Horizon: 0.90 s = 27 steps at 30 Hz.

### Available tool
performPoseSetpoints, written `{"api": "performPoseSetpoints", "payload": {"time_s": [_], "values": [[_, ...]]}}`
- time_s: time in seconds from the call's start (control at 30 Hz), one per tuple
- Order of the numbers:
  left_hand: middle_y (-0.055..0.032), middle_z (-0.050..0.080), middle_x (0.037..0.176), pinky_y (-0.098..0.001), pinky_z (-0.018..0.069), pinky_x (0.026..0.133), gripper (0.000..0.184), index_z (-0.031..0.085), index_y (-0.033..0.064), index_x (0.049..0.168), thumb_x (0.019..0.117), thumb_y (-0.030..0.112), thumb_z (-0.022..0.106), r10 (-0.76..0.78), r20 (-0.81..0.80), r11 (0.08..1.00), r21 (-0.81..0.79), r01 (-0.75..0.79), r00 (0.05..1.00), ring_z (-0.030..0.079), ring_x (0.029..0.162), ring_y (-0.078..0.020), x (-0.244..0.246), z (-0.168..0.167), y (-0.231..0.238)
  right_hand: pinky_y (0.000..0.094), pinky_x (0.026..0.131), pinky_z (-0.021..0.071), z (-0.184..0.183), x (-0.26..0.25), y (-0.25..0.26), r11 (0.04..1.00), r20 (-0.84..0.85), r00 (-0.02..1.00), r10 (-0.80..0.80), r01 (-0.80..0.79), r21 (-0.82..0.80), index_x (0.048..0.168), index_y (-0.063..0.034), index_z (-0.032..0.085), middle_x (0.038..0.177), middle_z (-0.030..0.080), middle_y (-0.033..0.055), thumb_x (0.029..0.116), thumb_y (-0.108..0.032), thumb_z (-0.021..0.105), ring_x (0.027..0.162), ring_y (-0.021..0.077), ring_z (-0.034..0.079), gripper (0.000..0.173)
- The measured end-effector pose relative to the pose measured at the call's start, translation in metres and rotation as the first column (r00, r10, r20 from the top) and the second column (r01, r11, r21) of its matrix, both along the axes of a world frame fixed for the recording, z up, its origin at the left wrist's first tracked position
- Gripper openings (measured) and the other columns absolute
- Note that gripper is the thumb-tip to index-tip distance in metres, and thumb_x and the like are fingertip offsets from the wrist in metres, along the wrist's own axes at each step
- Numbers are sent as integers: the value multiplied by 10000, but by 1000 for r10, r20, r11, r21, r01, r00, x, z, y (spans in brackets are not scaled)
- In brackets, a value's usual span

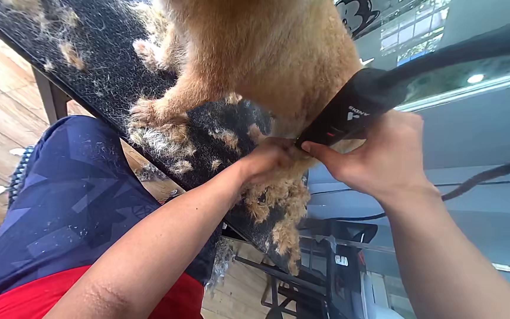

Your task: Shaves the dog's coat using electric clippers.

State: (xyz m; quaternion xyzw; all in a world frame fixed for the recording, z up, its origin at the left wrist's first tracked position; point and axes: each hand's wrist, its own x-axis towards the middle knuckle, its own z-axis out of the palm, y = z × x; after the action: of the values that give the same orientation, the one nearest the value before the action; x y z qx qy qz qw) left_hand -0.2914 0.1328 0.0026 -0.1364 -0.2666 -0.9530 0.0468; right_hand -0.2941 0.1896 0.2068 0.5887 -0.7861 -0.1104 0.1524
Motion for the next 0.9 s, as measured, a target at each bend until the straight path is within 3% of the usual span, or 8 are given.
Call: {"api": "performPoseSetpoints", "payload": {"time_s": [0.13, 0.2, 0.3, 0.37, 0.43, 0.53, 0.7, 0.9], "values": [[-5, 661, 887, -343, 555, 738, 196, 575, 138, 918, 969, 187, 392, -4, 30, 966, 260, -4, 1000, 644, 830, -115, -3, 3, -9, 494, 689, 586, -26, 14, 14, 992, 58, 992, -109, 104, 75, 1126, -67, 637, 931, 713, 92, 809, -358, 755, 851, 240, 720, 446], [14, 658, 860, -313, 565, 743, 240, 601, 129, 983, 1053, 264, 415, -8, 47, 983, 184, -1, 999, 643, 804, -94, -2, 10, -16, 524, 723, 585, -41, 14, 32, 987, 137, 989, -59, 37, 157, 1094, -21, 663, 949, 706, 135, 814, -309, 767, 872, 295, 708, 415], [-39, 675, 1010, -346, 552, 878, 257, 636, 65, 1121, 1052, 276, 507, -36, 44, 999, 12, 36, 998, 647, 955, -123, -4, 17, -26, 417, 720, 599, -31, 1, 48, 937, 290, 953, -88, -19, 349, 1069, -140, 704, 909, 707, -8, 771, -416, 752, 847, 135, 698, 409], [-90, 705, 1064, -390, 558, 909, 309, 672, 8, 1138, 1029, 283, 585, -47, 62, 997, -56, 51, 997, 668, 991, -162, -7, 15, -23, 304, 814, 619, -4, -3, 58, 977, 430, 896, -111, 19, 213, 1102, -195, 690, 980, 719, -99, 755, -464, 791, 933, 16, 690, 451], [-97, 703, 1053, -382, 565, 882, 297, 665, -5, 1131, 1026, 264, 597, -57, 77, 996, -69, 63, 995, 672, 967, -162, -9, 12, -23, 409, 902, 635, 18, -8, 59, 983, 603, 791, 104, 9, -183, 1214, -105, 643, 1123, 739, 29, 747, -260, 916, 1037, 185, 721, 563], [-98, 693, 1081, -366, 568, 882, 247, 627, 2, 1175, 1023, 185, 563, -99, 117, 995, 29, 96, 988, 673, 987, -164, -6, 11, -23, 508, 934, 626, 30, -21, 40, 830, 455, 775, 438, -156, -535, 1308, -106, 511, 1210, 703, 79, 736, -43, 904, 1098, 308, 708, 697], [-85, 686, 993, -398, 579, 816, 174, 616, 39, 1070, 977, 131, 502, -42, 150, 989, 147, 20, 988, 678, 903, -184, -7, 10, -25, 478, 931, 625, 6, -36, 30, 861, 332, 884, 329, -137, -489, 1240, 20, 545, 1154, 711, 132, 720, -155, 932, 1080, 254, 713, 672], [21, 685, 906, -337, 566, 756, 183, 616, 155, 992, 970, 218, 446, 63, 98, 997, 31, -67, 993, 661, 847, -99, -9, 12, -31, 402, 927, 609, -28, -18, 63, 956, 333, 931, 150, -51, -289, 1182, -19, 648, 1109, 723, 90, 778, -222, 860, 1049, 172, 705, 499]]}}
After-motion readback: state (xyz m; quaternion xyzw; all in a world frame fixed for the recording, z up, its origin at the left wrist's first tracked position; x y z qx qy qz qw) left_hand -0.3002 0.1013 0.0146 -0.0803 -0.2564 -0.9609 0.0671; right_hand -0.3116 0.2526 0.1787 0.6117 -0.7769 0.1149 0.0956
